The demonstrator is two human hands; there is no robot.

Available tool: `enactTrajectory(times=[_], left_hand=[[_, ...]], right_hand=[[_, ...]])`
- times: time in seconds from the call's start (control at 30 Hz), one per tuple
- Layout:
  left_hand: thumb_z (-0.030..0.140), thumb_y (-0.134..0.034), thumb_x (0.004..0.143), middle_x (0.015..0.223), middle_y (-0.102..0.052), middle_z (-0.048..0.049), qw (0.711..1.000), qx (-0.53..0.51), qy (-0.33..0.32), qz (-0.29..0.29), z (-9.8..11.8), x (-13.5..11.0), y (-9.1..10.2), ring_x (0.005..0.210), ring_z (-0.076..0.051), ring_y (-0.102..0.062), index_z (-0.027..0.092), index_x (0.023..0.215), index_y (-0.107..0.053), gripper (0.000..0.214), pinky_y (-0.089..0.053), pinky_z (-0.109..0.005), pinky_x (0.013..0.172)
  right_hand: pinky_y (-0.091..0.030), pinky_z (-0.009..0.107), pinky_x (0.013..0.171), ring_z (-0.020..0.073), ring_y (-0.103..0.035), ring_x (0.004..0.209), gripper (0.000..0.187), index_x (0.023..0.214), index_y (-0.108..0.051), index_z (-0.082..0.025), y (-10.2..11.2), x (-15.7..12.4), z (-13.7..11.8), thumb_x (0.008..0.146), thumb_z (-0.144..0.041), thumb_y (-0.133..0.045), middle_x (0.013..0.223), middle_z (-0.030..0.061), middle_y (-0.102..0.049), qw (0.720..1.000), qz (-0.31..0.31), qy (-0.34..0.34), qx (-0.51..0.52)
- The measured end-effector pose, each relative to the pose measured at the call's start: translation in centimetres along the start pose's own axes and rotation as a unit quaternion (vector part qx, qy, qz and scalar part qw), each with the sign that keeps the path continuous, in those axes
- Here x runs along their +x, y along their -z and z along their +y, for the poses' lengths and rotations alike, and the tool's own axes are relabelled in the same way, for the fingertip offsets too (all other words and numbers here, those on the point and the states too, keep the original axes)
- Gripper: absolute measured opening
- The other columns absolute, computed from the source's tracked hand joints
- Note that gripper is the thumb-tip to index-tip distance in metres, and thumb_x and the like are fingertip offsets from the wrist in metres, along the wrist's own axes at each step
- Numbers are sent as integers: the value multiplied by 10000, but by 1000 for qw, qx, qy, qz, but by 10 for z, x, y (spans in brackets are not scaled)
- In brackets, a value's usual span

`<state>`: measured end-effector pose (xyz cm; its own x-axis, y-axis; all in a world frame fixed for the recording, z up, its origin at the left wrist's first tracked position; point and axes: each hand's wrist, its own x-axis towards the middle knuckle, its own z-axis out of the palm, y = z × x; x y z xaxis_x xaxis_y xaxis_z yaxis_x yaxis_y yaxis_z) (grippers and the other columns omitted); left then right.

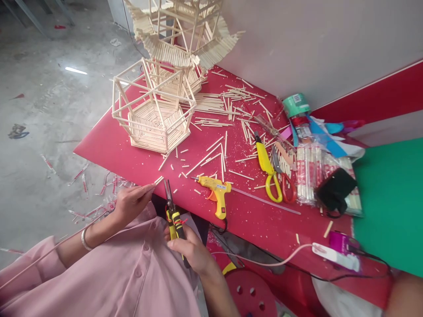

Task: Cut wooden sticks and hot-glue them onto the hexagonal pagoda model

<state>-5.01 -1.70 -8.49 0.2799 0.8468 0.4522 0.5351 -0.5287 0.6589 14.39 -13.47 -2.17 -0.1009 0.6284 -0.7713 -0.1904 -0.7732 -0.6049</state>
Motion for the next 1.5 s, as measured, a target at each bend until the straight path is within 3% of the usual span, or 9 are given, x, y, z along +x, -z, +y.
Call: enactTrajectory(times=[0.63,0.87,1.0,1.17,1.37,1.5], left_hand=[[208,-604,921,608,-712,1,1000,-28,-8,12,4,3,5,484,-74,-606,186,916,-770,168,-466,-158,506],[178,-627,916,615,-712,14,995,-85,-50,7,19,16,20,496,-77,-621,185,946,-743,120,-479,-156,504],[173,-627,917,615,-704,15,993,-97,-65,6,21,22,24,487,-72,-607,184,964,-735,119,-459,-160,493],[162,-637,910,704,-741,-27,989,-111,-96,-3,19,25,27,534,-89,-642,176,1002,-729,131,-474,-166,512],[162,-648,903,700,-733,-25,987,-114,-117,2,15,25,29,530,-85,-630,179,1014,-725,136,-462,-165,510],[138,-644,901,660,-706,0,983,-119,-139,5,14,28,31,500,-66,-587,173,1023,-704,141,-425,-154,489]], right_hand=[[-469,372,861,279,-628,987,326,939,-703,-204,-3,-4,-2,623,-279,-679,950,38,-705,1000,1,-9,-29],[-443,363,887,243,-557,933,362,958,-678,-228,-7,-6,-18,607,-168,-608,911,3,-649,989,-34,90,-115],[-426,359,880,217,-511,871,293,904,-649,-229,-10,-6,-31,625,-164,-589,855,-7,-599,980,-56,131,-142],[-401,382,931,234,-505,920,376,967,-646,-232,-14,-10,-42,610,-145,-566,888,1,-605,971,-47,147,-182],[-413,377,945,227,-522,921,288,883,-627,-221,-19,-10,-43,616,-145,-554,856,0,-604,971,-45,142,-186],[-454,350,896,203,-544,886,447,1055,-636,-207,-21,-7,-41,624,-133,-540,895,1,-626,968,-36,157,-191]])
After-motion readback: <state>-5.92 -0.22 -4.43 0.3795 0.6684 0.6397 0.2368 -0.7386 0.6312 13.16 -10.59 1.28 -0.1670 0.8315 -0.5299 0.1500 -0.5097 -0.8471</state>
